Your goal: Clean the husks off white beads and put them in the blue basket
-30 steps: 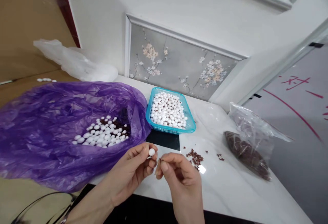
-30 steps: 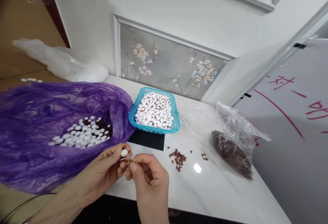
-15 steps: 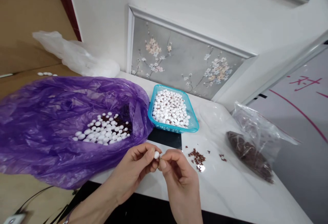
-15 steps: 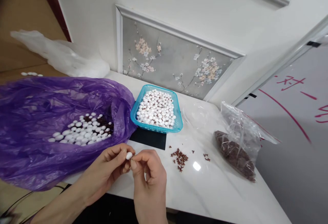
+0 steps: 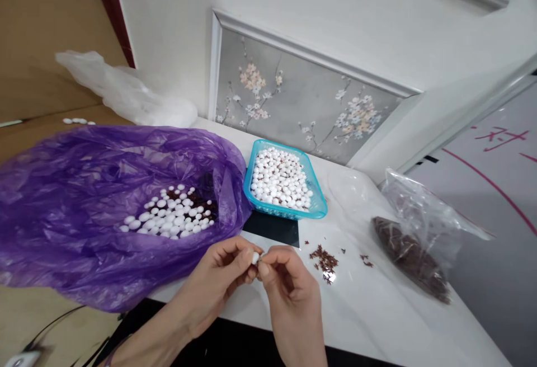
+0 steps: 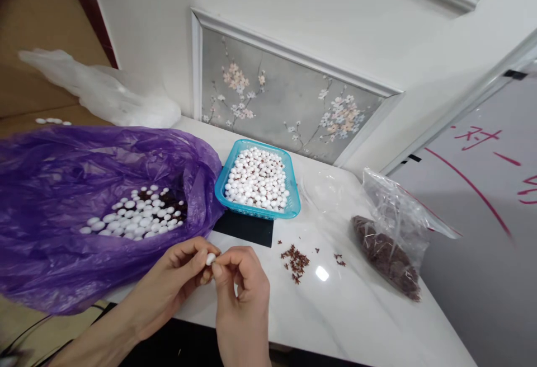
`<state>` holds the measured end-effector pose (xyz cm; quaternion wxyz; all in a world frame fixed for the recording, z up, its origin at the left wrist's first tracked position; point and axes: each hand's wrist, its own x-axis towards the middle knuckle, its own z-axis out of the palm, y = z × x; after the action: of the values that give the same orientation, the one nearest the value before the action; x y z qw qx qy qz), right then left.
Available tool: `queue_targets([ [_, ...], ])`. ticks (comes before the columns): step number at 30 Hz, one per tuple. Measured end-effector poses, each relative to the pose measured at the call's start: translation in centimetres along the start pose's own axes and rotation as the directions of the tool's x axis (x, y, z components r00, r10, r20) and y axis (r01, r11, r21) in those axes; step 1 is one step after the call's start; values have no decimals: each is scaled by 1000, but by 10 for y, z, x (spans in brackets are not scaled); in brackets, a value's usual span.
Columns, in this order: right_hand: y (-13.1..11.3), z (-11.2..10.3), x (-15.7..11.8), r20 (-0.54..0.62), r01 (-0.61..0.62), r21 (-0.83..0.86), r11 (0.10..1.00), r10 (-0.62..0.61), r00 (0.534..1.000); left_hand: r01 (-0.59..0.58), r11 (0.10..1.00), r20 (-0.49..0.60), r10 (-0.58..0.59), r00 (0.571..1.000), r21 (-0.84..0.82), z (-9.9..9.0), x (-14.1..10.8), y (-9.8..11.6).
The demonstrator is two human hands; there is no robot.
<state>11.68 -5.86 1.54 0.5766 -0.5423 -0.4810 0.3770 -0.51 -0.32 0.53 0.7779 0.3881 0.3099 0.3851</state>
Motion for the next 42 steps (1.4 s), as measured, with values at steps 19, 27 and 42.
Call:
queue_targets([
  [19,5,-2,8,7,-140,146,979,141,990,-58,992,-12,57,998,-110,1,-1,0],
  [27,17,-13,-7,-42,-113,-39,993,112,993,16,984,25,-12,1000,-177,-1,-4,2],
  [42,20,-10,-16,106,74,-238,968,-49,993,-59,998,-36,59,998,-4,-3,-4,-2],
])
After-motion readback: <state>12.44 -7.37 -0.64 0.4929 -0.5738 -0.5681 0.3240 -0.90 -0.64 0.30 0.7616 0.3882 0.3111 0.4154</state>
